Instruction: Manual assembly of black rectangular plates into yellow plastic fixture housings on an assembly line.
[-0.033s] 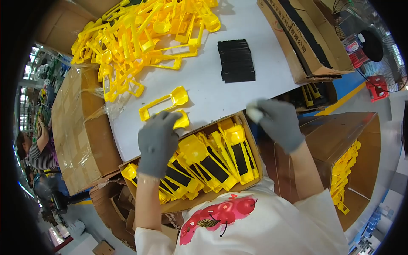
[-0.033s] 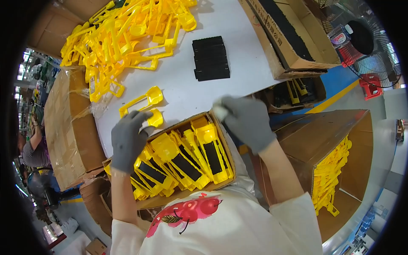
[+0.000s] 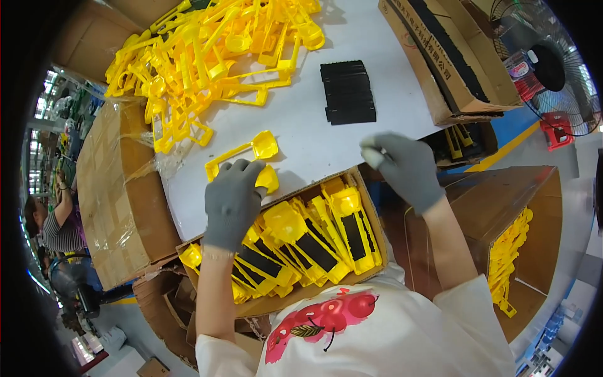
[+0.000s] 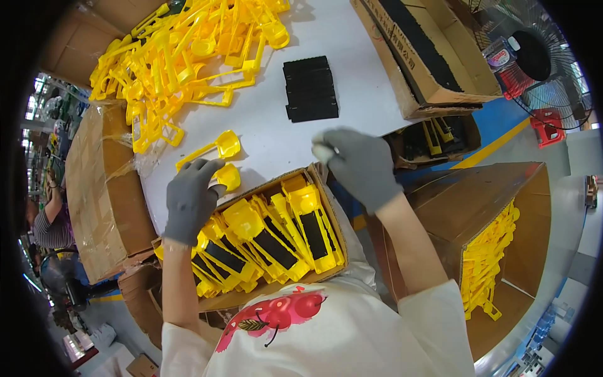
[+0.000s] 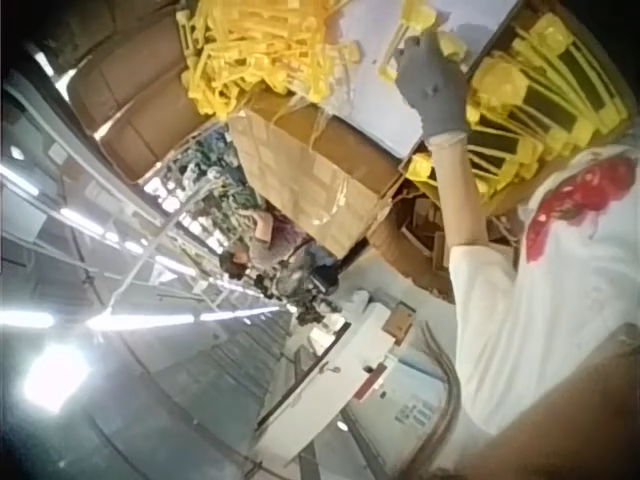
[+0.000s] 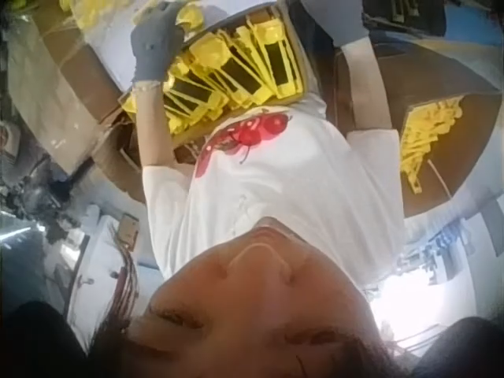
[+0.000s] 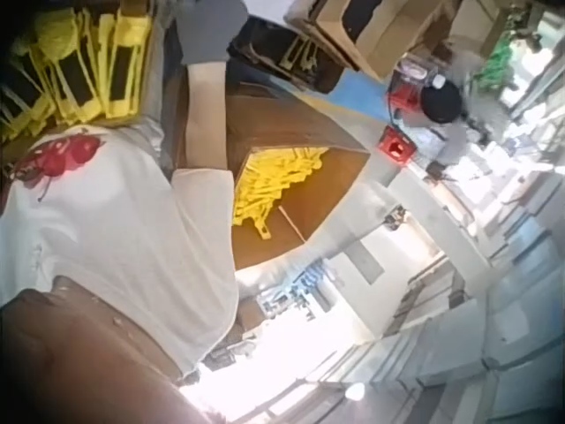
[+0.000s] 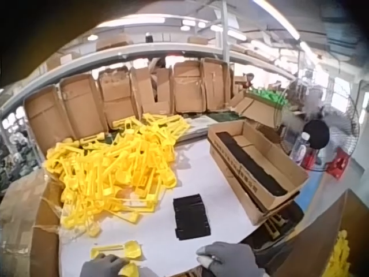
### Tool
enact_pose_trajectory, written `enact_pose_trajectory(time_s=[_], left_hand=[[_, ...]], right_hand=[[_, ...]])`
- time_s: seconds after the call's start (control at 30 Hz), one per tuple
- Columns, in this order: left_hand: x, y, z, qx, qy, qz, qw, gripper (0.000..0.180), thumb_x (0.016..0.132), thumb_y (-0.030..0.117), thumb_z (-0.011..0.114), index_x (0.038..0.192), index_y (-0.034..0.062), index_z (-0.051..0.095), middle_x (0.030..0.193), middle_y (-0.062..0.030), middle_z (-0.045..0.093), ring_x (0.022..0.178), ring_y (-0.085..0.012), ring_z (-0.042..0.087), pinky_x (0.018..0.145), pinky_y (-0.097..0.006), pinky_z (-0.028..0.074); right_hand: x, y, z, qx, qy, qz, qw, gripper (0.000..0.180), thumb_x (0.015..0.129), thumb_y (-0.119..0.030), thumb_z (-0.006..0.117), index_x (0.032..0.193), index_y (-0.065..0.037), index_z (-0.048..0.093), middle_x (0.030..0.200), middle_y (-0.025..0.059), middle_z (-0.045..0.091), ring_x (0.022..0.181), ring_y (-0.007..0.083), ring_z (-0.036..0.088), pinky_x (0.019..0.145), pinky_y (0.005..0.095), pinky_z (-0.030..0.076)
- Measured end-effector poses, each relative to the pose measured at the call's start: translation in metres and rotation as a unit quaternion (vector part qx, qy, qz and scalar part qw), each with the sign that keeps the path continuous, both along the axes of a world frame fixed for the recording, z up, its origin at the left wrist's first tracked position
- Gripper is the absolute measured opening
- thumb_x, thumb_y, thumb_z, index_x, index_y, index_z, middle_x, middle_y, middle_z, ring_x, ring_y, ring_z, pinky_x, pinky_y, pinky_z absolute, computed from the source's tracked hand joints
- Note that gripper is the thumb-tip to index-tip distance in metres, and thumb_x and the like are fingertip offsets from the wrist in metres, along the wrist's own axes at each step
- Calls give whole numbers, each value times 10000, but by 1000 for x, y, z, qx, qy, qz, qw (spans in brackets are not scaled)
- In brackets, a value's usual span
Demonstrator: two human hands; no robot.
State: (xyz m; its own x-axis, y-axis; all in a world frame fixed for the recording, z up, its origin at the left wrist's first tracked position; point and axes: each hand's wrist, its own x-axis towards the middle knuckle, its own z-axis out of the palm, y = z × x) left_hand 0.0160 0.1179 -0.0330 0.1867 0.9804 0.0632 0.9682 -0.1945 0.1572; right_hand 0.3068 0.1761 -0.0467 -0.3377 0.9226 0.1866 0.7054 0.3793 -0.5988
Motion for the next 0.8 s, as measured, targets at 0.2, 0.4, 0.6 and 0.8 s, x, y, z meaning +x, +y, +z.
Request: enact_pose_trajectory(time_s=[0.2, 0.4, 0.6, 0.8], left_hand=[[-5, 22, -40, -71, 48, -64, 994, 414, 737, 70, 629, 1143, 145, 598, 880, -112, 633, 740, -313, 630, 637, -422, 493], [-11, 13, 12, 13, -62, 33, 997, 498, 763, 6, 608, 1233, 169, 600, 901, -136, 620, 752, -333, 619, 666, -403, 498], [-27, -20, 66, -53, -454, 270, 847, 253, 810, -16, 514, 1048, 34, 586, 884, -54, 582, 679, -95, 597, 509, -189, 486], [-8, -54, 39, -102, -683, 270, 671, 196, 817, 76, 611, 967, 27, 497, 1038, -193, 640, 795, -214, 665, 667, -286, 564]], right_hand=[[-23, 68, -36, 62, -158, -12, 985, 314, 770, -215, 734, 1062, -154, 632, 1057, 25, 608, 886, 221, 631, 744, 341, 512], [-7, 65, -49, 82, -248, -97, 960, 397, 696, -328, 786, 1000, -146, 607, 1001, 49, 570, 979, 234, 554, 810, 377, 455], [14, 69, -58, 79, -205, -58, 974, 346, 697, -312, 789, 954, -155, 618, 945, 23, 589, 955, 228, 562, 812, 381, 445], [0, 20, -6, -166, 364, -47, 915, 102, 869, -71, 648, 918, -24, 572, 758, 37, 627, 664, 72, 569, 612, 225, 479]])
